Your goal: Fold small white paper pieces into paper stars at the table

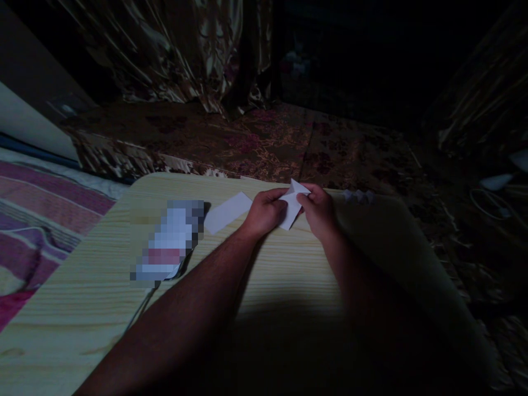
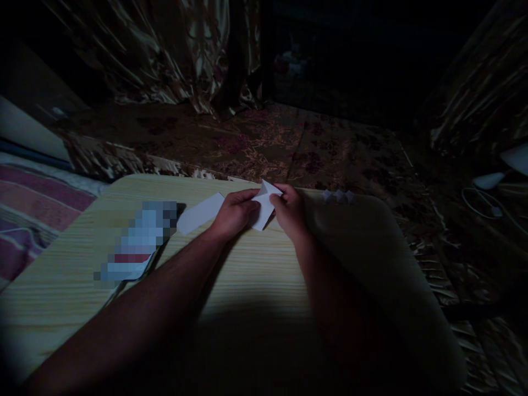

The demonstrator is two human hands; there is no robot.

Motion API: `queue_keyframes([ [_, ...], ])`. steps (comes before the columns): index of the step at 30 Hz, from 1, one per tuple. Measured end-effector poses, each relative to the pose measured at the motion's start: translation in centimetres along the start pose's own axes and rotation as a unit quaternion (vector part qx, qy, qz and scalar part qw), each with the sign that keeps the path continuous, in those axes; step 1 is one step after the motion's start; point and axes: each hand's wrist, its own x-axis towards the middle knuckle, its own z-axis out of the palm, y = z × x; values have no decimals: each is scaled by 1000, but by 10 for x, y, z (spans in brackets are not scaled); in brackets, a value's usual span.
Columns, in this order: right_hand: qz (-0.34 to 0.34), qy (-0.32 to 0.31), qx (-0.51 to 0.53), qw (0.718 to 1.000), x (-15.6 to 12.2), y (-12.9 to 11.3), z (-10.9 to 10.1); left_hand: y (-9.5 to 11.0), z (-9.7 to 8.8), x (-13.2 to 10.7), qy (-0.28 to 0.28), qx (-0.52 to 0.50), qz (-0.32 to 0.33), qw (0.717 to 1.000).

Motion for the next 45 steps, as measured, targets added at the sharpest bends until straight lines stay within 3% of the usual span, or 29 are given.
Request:
queue_keyframes([
  [6,37,-31,54,997,2,-5,-7,4,0,-2,-4,2,-26,1000],
  [15,82,-129,104,983,4,-9,-22,3,-3,-1,10,-56,-36,998],
  [28,70,-127,130,981,3,-8,-22,1,-4,0,25,-75,-18,997],
  [34,65,-125,83,987,1,-8,-19,4,-2,-4,41,-65,-22,997],
  [39,63,-138,56,987,1,-8,-19,5,-1,-4,29,-58,-25,998],
  [45,71,-130,94,985,2,-6,-20,3,-3,-2,10,-97,-20,995],
])
